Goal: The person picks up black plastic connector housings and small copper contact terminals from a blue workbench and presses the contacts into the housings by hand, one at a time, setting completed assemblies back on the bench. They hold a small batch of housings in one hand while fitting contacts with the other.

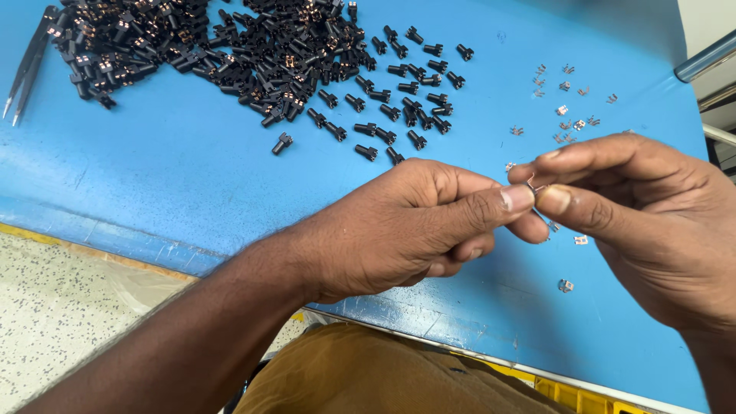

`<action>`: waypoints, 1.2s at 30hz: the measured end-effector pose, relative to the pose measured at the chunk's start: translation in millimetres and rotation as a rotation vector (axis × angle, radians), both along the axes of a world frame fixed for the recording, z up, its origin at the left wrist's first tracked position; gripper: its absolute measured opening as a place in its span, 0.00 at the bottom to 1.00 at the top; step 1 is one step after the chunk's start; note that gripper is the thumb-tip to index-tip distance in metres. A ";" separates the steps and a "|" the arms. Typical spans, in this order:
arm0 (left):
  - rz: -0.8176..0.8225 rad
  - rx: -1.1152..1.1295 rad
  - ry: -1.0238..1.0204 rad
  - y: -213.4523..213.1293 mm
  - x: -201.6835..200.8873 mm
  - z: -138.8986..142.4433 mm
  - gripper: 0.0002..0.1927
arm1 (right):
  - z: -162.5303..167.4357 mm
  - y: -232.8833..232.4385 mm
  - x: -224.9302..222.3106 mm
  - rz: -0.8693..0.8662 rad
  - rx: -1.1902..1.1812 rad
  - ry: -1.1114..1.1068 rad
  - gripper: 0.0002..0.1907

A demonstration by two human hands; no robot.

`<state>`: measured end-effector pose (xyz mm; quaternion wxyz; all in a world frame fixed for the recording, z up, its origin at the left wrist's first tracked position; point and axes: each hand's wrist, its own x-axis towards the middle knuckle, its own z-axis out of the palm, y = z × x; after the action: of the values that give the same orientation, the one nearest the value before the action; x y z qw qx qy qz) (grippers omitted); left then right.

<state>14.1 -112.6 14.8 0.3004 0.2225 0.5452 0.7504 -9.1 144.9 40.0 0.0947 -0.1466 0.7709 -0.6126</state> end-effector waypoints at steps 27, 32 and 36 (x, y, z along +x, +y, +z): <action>0.642 -0.304 -0.357 -21.5 -1.6 10.3 0.16 | -19.1 -40.5 -36.3 -0.115 0.409 0.032 0.14; 0.730 -0.145 -0.429 -28.6 -1.2 -12.4 0.07 | -51.8 -69.3 -51.1 -0.292 0.618 0.137 0.12; 0.695 0.194 -0.484 -26.3 -3.7 -13.8 0.07 | -59.1 -84.6 -51.1 -0.307 0.751 0.208 0.10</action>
<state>10.4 -138.8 1.0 0.1268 -0.1296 0.4285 0.8852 -60.2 60.2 -19.1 -0.0292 -0.0465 0.9591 -0.2779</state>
